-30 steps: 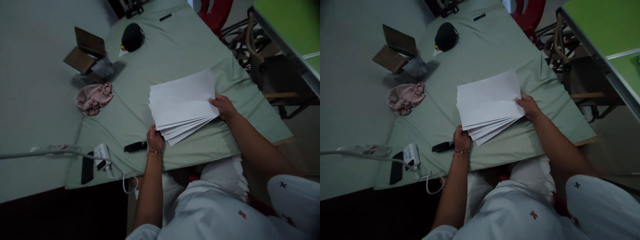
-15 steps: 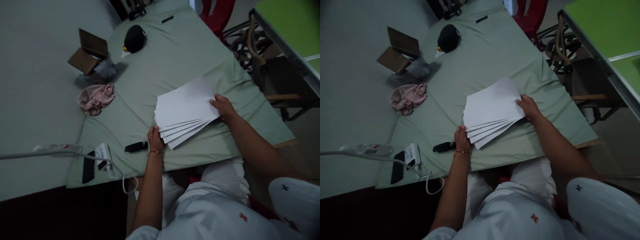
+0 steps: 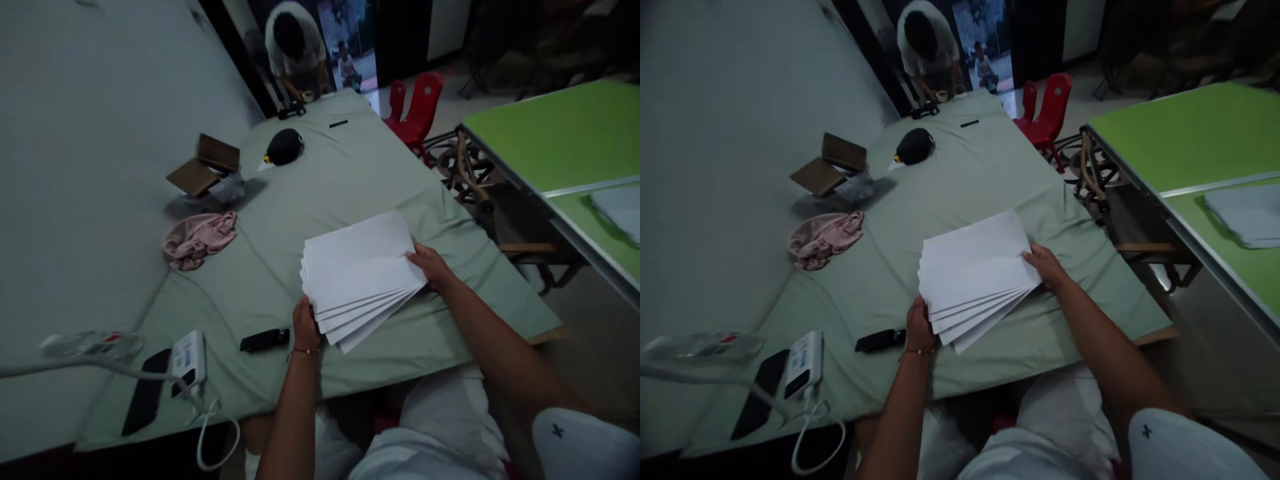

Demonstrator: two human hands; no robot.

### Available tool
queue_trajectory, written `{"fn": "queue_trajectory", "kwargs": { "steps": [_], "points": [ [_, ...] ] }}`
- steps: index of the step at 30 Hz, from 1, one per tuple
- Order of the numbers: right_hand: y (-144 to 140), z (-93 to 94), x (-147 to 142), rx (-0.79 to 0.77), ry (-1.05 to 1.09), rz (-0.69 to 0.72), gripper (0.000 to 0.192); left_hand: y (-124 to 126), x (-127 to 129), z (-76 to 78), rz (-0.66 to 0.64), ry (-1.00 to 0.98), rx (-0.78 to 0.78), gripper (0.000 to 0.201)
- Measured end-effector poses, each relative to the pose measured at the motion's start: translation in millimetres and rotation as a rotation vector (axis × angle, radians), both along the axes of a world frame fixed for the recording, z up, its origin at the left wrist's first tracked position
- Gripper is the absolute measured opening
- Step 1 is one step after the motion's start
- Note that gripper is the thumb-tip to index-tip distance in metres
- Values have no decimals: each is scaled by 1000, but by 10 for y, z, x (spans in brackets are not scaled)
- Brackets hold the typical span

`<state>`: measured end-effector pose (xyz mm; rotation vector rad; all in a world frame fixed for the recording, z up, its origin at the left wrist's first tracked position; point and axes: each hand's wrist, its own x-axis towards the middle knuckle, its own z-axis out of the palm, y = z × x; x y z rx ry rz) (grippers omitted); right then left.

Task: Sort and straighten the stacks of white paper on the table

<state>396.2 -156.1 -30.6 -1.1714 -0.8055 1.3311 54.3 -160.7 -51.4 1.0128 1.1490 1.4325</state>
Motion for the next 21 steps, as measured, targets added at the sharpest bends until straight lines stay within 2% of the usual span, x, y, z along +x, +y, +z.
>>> {"fn": "queue_trajectory", "kwargs": {
  "steps": [5, 12, 15, 18, 21],
  "points": [
    [-15, -31, -4, 29, -128, 33, 44, 6, 6, -29, 53, 36, -92, 50],
    [50, -106, 46, 62, -311, -86, 36, -12, 29, -8, -4, 22, -95, 53],
    [52, -114, 78, 101, -454, -118, 27, -8, 29, 19, -16, -3, -88, 58],
    [31, -101, 101, 146, -579, -110, 20, -4, 14, 27, -2, -6, -67, 63],
    [15, -89, 105, 173, -603, -87, 19, 0, -7, 13, -11, -35, -61, 63]
  ]
}}
